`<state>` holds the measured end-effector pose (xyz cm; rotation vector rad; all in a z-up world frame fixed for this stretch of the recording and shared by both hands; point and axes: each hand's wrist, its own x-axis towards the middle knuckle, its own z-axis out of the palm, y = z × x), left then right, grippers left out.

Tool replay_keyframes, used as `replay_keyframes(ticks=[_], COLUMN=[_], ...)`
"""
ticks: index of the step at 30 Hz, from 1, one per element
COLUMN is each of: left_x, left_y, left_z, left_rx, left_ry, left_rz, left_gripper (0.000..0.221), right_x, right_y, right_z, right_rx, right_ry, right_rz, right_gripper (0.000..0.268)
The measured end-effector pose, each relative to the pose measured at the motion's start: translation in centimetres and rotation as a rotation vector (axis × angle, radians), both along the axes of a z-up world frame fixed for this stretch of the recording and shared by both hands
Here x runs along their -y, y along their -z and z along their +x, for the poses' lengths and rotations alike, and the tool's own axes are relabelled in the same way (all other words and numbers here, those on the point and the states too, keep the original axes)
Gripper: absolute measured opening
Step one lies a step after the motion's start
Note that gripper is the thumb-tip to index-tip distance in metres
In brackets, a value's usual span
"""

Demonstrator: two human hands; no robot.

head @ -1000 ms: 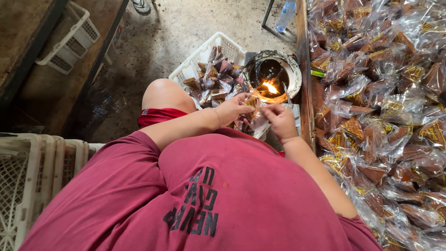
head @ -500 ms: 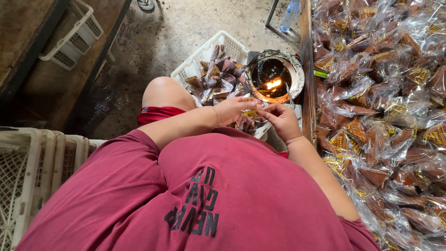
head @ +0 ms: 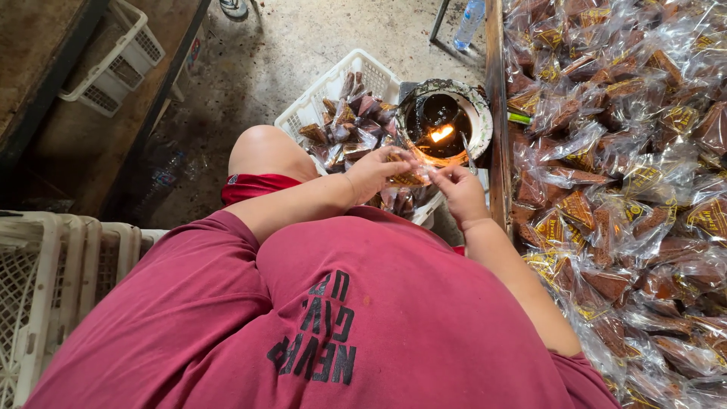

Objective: Sealing individual plastic bags containing pastries by folding the top and passing it over a small flame.

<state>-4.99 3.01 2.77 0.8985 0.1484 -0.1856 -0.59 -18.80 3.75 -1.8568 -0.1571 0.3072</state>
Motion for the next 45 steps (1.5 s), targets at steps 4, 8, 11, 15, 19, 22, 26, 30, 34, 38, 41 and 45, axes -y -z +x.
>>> replay_keyframes(ticks=[4,8,11,15,19,22,26,30,34,38,41,45], left_x=[-0.7,0.0,0.4,-0.1,-2.0,-1.1,0.5,0.7,2.5,2.7,2.2,2.1], left_y=[0.3,3.0,4.4,-1.3,4.5,2.4,1.5,7.1,2.3,1.5,1.8,2.1], left_z=[-0.2,0.9,1.7,-0.4,2.2,1.4,1.2,4.0,1.8,3.0,4.0,4.0], left_rx=[-0.013,0.065,0.036,0.013,0.004,0.076,0.248,0.113,-0.084,-0.309,-0.403,-0.442], left_ry=[0.019,0.112,0.104,-0.001,-0.173,-0.203,0.33,0.452,0.342,0.353,0.352,0.356], left_rz=[-0.001,0.046,0.138,0.169,0.352,0.565,1.2,1.11,0.4,0.126,0.09,0.107], left_gripper=[0.029,0.026,0.016,0.019,0.017,0.026,0.066,0.069,0.029,0.034,0.043,0.05], right_x=[-0.2,-0.7,-0.4,-0.4,0.9,0.3,0.0,1.5,0.0,-0.1,0.6,0.8], right_y=[-0.6,-2.4,-0.5,-1.9,3.8,2.7,-0.9,-0.7,-3.3,-1.7,-0.5,0.8], right_z=[0.0,-1.2,-0.2,-0.8,1.9,0.8,-0.6,1.6,-0.4,0.4,1.3,1.6], right_rx=[0.02,-0.191,0.007,-0.038,0.018,-0.074,-0.457,-0.333,-0.364,-0.332,-0.32,-0.329], right_ry=[0.11,-0.087,-0.085,-0.177,-0.018,-0.016,0.137,0.306,0.258,0.199,0.232,0.254], right_rz=[0.324,0.367,0.191,-0.061,-0.263,-0.088,0.483,0.752,0.725,0.544,0.498,0.42], right_gripper=[0.02,0.079,0.046,0.042,0.019,0.029,0.015,0.018,0.012,0.021,0.022,0.021])
